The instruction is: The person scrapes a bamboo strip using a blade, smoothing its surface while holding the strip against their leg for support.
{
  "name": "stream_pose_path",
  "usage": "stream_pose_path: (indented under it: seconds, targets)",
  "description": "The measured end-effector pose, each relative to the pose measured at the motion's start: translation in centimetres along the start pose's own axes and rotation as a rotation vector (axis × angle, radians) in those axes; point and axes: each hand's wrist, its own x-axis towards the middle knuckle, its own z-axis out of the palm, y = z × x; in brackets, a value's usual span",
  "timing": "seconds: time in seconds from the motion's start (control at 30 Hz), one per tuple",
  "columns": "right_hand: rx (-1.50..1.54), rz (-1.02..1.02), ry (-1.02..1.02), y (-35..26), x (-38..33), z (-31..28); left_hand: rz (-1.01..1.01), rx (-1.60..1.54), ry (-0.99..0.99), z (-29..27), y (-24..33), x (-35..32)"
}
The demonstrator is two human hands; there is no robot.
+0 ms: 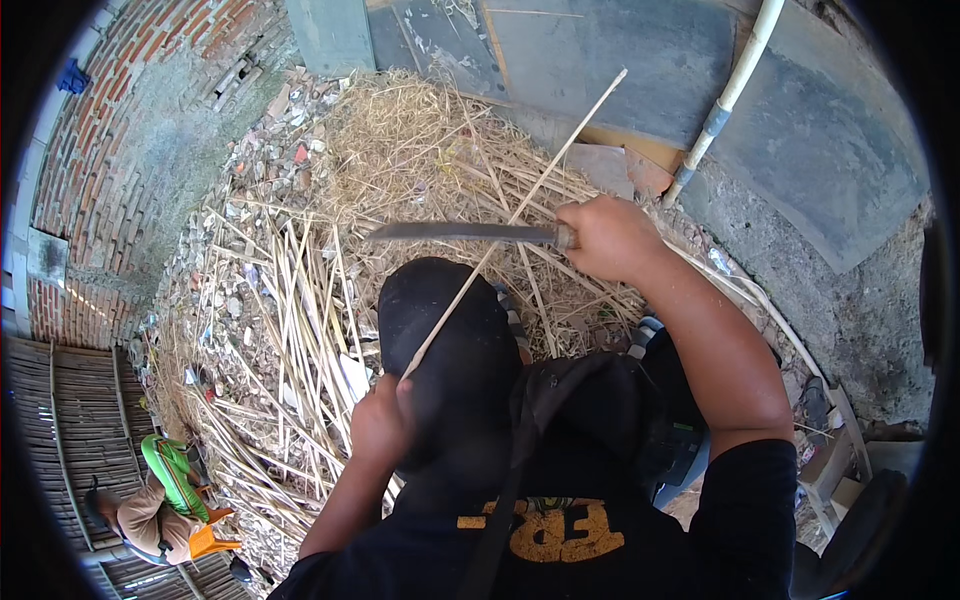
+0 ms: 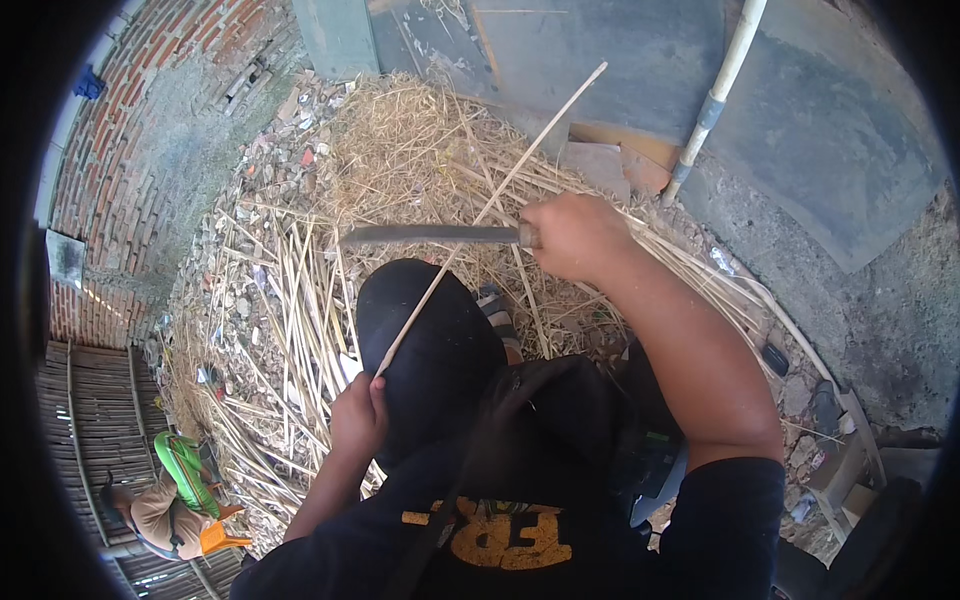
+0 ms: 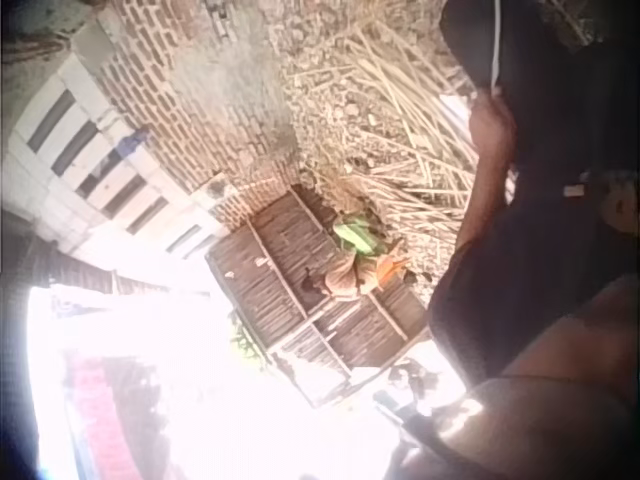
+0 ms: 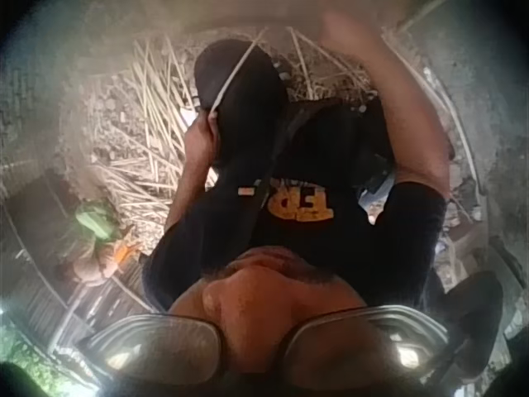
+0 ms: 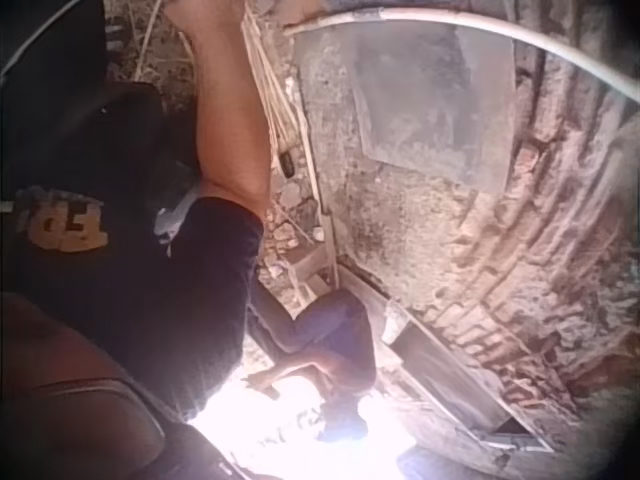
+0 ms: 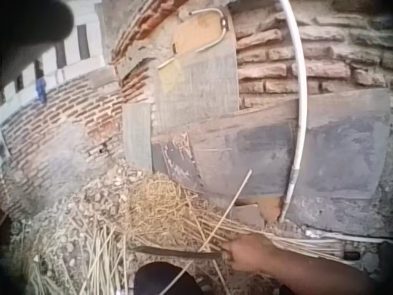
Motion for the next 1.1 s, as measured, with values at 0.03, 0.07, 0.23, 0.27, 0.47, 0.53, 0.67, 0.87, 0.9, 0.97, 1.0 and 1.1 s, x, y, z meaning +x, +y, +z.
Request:
stream_pose_path:
  seconds: [0.03, 0.07, 0.23, 0.27, 0.47, 0.53, 0.67, 0.87, 0.9, 0.97, 1.0, 1.1]
  targets:
    - [0.002, -0.013, -0.044, -0.4, 0.0, 0.0, 0.001, 0.022, 0.019, -0.2, 0.1, -0.2]
    - [0.004, -0.027, -0.089, -0.6, 0.0, 0.2, 0.003, 0.045, 0.038, -0.4, 0.2, -0.3]
    - [0.015, 0.020, -0.066, 0.6, 0.1, 0.4, -0.004, 0.036, 0.041, 0.4, 1.2, 0.4]
    - [-0.010, 0.006, -0.085, 0.2, 0.1, 0.0, -0.003, 0.024, 0.045, 0.4, 1.0, 0.2]
    - [-0.052, -0.014, -0.057, 0.3, 0.1, 0.7, 0.028, 0.043, 0.090, 1.0, 0.5, 0.4]
    - [0.021, 0.037, 0.077, 2.5, 0.7, 0.8, 0.029, 0.042, 0.076, 0.7, 0.8, 0.6]
    - [0.092, 0.002, 0.156, 2.2, 0.4, 1.1, 0.042, 0.044, 0.075, 0.4, 0.0, 0.3]
    - [0.083, 0.063, -0.055, 2.6, 1.2, 1.0, 0.030, 0.038, 0.084, 1.0, 0.2, 0.6]
    - [0.075, 0.066, -0.039, 3.8, 1.2, 1.4, 0.042, 0.032, 0.097, 0.8, 0.4, 0.9]
    - [0.013, 0.145, 0.143, 5.1, 1.3, 1.6, 0.014, 0.068, 0.016, 0.1, 0.5, 0.8]
    - [-0.026, 0.132, 0.097, 4.9, 1.2, 1.2, 0.021, 0.074, 0.028, -0.2, 0.4, 0.8]
    - [0.010, 0.038, 0.017, 2.1, 0.2, -0.2, -0.006, 0.080, -0.041, -0.8, -0.1, 0.6]
